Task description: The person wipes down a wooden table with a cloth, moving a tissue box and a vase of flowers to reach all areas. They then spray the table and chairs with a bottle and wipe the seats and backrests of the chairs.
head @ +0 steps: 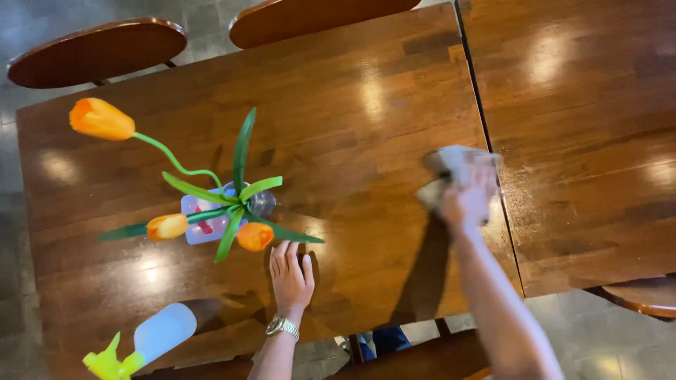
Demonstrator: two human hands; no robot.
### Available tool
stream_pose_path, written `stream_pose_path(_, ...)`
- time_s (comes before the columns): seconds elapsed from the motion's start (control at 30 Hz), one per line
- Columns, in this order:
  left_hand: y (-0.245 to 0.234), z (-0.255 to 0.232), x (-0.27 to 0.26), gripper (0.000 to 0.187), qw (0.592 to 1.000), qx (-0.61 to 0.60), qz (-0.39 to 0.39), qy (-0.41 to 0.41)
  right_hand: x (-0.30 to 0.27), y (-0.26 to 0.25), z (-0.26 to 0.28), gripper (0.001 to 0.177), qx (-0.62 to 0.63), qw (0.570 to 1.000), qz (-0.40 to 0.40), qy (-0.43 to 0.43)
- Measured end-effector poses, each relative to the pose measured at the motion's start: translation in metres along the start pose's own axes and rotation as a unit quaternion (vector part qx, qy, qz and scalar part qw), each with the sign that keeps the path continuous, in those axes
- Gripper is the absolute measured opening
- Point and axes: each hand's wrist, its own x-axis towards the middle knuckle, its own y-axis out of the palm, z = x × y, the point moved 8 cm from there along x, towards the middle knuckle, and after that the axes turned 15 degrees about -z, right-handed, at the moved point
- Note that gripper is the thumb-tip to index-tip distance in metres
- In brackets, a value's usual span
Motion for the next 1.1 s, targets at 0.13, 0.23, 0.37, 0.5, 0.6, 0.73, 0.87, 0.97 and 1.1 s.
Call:
stream_pose_path(0.13,0.021,-0.001,0.012,0.042,0.999,0.036,-0.006,0.008,0.009,0.001,-0.033,0.063,-0.071,0.988,-0.017,0.133)
stream_pose_path(0.23,0.024,0.003,0.010,0.044,0.999,0.047,0.012,-0.024,-0.043,-0.006,0.038,0.066,0.018,0.997,0.030,0.066)
stream_pose_path(0.37,0.032,0.007,0.015,0.044,0.997,0.066,0.030,-0.026,-0.163,-0.047,0.172,0.081,0.161,0.968,0.182,-0.059)
stream_pose_path(0.5,0.030,0.000,0.012,0.042,0.998,0.057,0.018,-0.027,-0.217,-0.076,0.144,0.077,0.198,0.921,0.305,-0.141)
stream_pose_path(0.6,0.030,-0.004,0.016,0.042,0.998,0.054,0.020,-0.019,-0.186,-0.067,0.037,0.081,0.078,0.958,0.268,-0.063)
stream_pose_path(0.73,0.028,-0.006,0.013,0.041,0.998,0.050,0.021,-0.012,-0.076,-0.060,-0.100,0.060,-0.106,0.990,0.080,0.050)
stream_pose_path(0.87,0.027,-0.005,0.010,0.040,0.999,0.049,0.001,-0.005,-0.046,-0.039,-0.092,0.069,-0.114,0.981,-0.019,0.154)
stream_pose_path(0.97,0.024,-0.007,0.007,0.040,0.999,0.048,-0.006,-0.001,-0.087,-0.041,-0.002,0.077,-0.035,0.990,-0.001,0.134)
stream_pose_path(1.1,0.024,-0.002,0.003,0.040,0.998,0.061,-0.018,0.021,-0.203,-0.081,0.159,0.090,0.165,0.971,0.166,0.044)
